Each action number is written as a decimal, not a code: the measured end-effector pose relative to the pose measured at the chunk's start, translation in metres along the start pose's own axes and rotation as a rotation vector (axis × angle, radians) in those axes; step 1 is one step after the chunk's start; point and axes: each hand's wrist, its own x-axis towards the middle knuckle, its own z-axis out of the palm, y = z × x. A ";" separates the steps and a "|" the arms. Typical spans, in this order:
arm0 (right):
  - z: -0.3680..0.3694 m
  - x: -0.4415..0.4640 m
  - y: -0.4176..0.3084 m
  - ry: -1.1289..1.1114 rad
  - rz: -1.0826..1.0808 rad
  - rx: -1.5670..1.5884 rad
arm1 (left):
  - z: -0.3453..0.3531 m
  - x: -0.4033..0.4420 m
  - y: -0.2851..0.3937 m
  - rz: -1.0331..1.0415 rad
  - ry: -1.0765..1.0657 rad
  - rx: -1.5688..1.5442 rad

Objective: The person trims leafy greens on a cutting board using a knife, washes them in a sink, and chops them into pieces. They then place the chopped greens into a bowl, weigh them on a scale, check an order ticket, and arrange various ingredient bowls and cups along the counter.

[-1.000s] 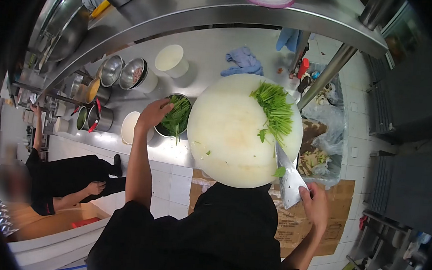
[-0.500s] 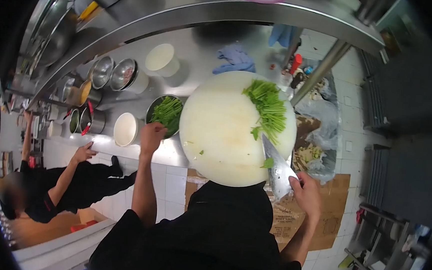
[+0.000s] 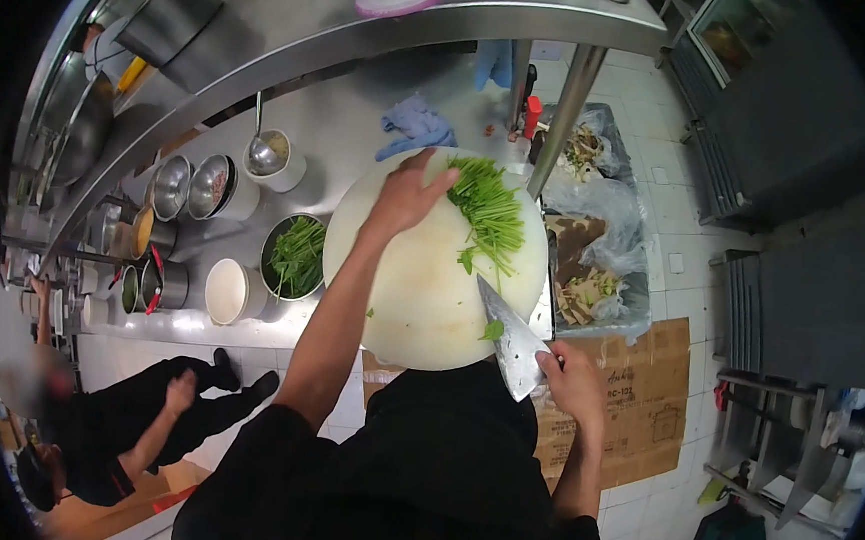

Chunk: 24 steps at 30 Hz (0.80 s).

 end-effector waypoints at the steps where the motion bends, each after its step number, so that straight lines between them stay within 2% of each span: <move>1: 0.003 -0.002 -0.003 0.011 0.002 0.007 | 0.011 0.020 0.013 -0.032 -0.071 0.000; 3: 0.004 -0.006 -0.006 0.063 0.006 0.038 | 0.024 0.034 0.045 -0.052 -0.146 -0.003; 5: 0.007 -0.006 -0.009 0.106 -0.003 0.031 | 0.028 0.038 0.074 -0.050 -0.515 0.248; 7: 0.009 -0.003 -0.011 0.141 -0.012 0.024 | 0.036 0.025 0.080 -0.009 -0.554 0.274; 10: 0.014 0.014 -0.005 0.175 -0.024 0.032 | 0.038 -0.009 0.076 0.203 -0.484 0.346; 14: 0.011 0.030 -0.016 0.200 -0.076 -0.015 | 0.041 -0.050 0.067 0.320 -0.428 0.322; 20: 0.010 0.051 -0.039 0.214 -0.148 -0.142 | 0.045 -0.093 0.046 0.362 -0.197 0.188; 24: 0.006 0.061 -0.093 0.080 -0.220 -0.157 | -0.001 -0.106 0.027 0.309 0.020 0.182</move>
